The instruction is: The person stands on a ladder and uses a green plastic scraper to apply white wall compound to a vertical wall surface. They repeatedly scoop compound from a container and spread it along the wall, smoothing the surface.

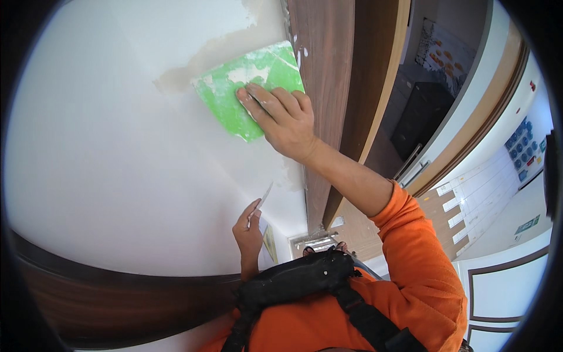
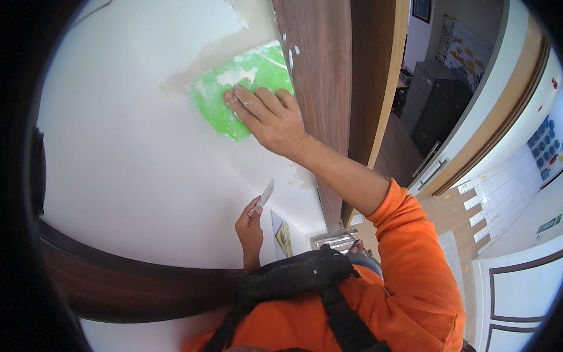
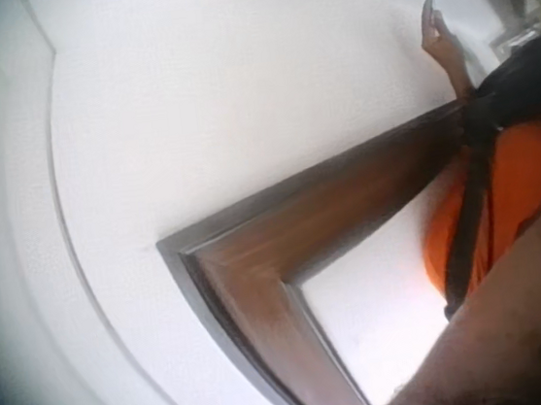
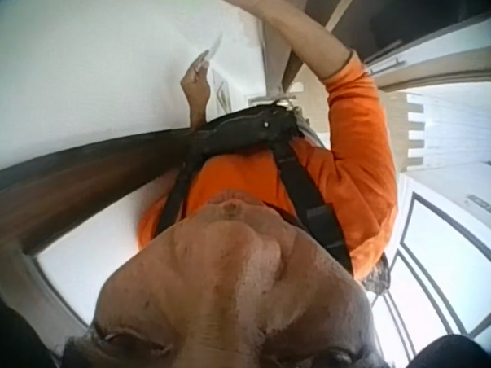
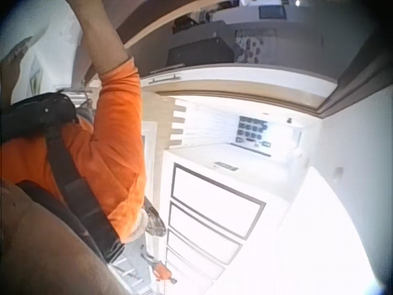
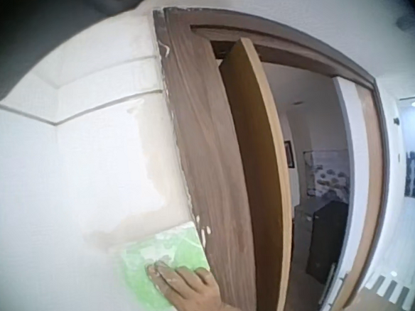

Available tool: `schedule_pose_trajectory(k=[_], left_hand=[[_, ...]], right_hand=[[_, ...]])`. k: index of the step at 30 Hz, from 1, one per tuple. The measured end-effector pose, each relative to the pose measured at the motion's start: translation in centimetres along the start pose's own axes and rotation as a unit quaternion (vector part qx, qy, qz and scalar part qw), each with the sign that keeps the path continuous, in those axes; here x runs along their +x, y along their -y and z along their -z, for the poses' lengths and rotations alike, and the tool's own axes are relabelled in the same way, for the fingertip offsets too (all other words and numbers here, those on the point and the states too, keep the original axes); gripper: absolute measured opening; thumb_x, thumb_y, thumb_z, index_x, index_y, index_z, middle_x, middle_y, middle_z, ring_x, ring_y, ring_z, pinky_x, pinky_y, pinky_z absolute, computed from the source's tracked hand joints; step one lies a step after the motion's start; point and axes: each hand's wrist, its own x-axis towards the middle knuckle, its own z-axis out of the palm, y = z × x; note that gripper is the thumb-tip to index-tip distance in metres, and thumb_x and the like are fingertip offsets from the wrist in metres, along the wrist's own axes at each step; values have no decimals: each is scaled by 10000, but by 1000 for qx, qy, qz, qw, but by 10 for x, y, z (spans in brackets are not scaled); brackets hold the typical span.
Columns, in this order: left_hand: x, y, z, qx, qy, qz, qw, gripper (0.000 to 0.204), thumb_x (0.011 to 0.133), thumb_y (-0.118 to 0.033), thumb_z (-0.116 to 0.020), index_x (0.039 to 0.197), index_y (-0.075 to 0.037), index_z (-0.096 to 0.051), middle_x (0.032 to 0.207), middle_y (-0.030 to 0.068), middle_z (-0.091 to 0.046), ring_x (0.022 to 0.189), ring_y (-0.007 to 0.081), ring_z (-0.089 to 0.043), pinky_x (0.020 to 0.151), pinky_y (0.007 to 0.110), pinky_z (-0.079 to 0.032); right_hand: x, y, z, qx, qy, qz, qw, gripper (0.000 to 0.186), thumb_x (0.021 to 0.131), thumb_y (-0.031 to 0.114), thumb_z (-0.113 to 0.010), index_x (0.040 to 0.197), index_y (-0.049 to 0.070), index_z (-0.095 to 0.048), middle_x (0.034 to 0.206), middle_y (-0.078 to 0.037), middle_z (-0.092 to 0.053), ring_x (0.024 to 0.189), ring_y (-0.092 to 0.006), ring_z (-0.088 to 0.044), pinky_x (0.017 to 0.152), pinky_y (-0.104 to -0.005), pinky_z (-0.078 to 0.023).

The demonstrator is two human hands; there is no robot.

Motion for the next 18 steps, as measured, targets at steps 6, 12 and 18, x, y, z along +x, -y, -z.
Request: schedule_pose_trajectory(k=[6,12,18], left_hand=[[-1,2,-5,-3,-7,13,1000,283,943,-37,-596,1205,4,-694,1084,132,-738,986,152,-662,893,276,-490],[1,4,-4,-9,0,10,1000,283,949,-43,-598,1212,6,-689,1079,137,-737,986,154,-664,887,276,-494],[2,12,-6,-13,-10,1,1000,284,948,-40,-603,1214,10,-688,1064,121,-737,969,149,-660,874,268,-495]], right_hand=[[17,-14,-28,-41,2,2,999,490,815,106,-627,1303,67,-618,1257,-33,-587,1003,-183,-545,782,-329,-411],[-9,-8,-48,-89,93,-60,990,505,797,95,-614,1301,80,-633,1241,4,-591,962,-174,-551,810,-321,-397],[-2,17,-7,-18,29,-34,999,490,819,78,-595,1305,19,-609,1206,-49,-565,961,-195,-509,768,-330,-394]])
